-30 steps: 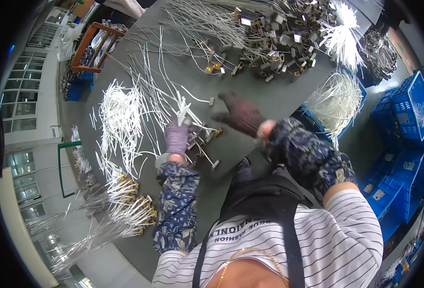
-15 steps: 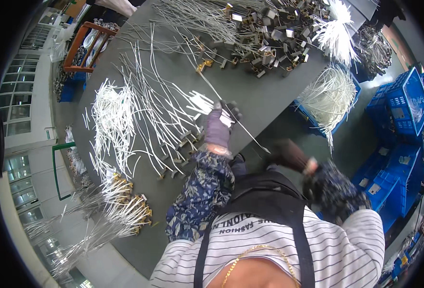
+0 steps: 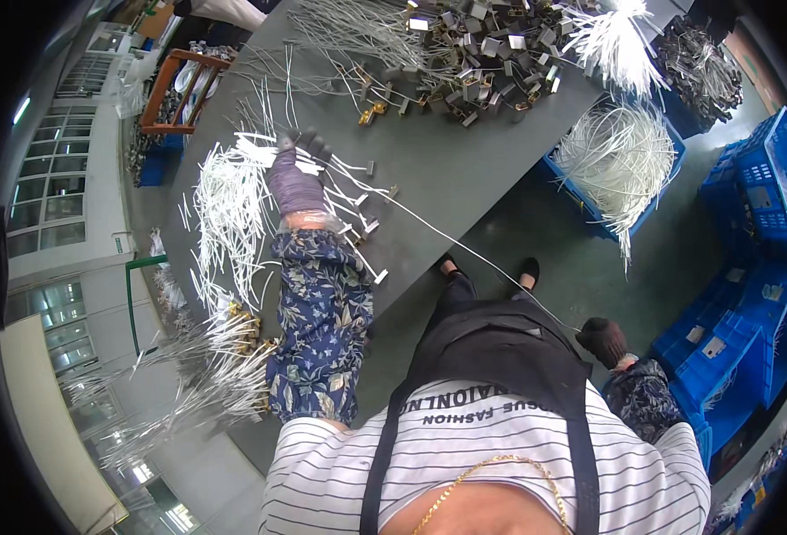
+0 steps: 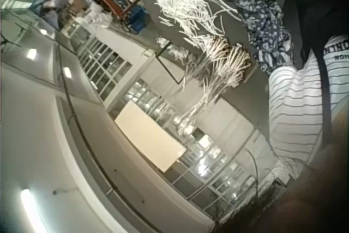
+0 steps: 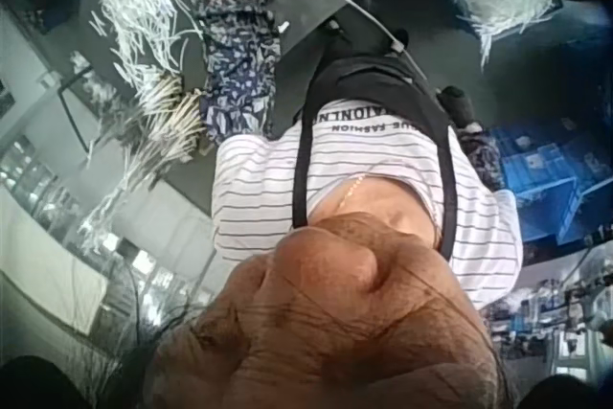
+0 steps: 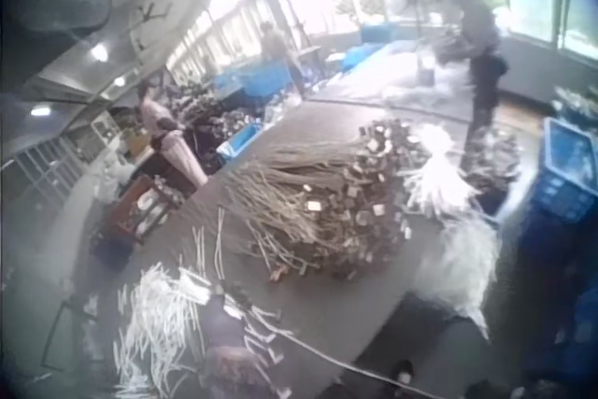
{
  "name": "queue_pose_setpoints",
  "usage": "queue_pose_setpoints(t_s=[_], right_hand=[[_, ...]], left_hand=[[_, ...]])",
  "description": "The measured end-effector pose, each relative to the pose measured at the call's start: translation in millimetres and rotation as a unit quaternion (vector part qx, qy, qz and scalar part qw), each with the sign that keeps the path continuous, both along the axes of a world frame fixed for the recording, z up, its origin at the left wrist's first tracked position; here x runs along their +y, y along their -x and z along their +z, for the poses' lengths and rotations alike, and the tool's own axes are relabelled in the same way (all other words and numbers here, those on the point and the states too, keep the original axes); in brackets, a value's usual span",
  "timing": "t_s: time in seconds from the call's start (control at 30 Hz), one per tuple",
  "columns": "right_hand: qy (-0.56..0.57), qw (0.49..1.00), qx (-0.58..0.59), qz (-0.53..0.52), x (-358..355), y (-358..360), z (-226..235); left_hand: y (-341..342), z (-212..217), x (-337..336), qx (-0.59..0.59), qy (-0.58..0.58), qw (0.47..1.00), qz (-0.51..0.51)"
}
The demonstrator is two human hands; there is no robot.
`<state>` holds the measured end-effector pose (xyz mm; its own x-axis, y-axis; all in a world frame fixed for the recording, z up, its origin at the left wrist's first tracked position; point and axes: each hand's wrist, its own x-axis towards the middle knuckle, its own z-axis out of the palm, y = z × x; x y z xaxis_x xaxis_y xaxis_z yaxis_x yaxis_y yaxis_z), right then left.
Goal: The worker is sorting and arranging large bundles of thin white wires on a manual assembly table.
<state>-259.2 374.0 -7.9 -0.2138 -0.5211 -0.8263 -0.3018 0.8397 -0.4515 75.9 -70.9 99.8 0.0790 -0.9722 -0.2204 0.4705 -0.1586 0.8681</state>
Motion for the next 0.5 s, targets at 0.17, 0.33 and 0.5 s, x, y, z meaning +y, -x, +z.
queue_pose_setpoints(t_s=[0.17, 0.33, 0.5], right_hand=[[-0.018, 0.999, -0.022, -0.028, -8.3, -2.6, 14.4], [0.134, 0.987, -0.089, 0.020, -39.2, -21.9, -1.5], [0.084, 0.996, -0.037, 0.020, -108.2, -37.9, 17.8]], left_hand=[[9.0, 0.9, 17.9, -0.043, 0.012, 0.999, -0.006], [60.8, -57.0, 127.5, 0.056, -0.031, 0.967, -0.245], [30.2, -69.2, 130.9, -0.515, 0.103, 0.815, -0.245]])
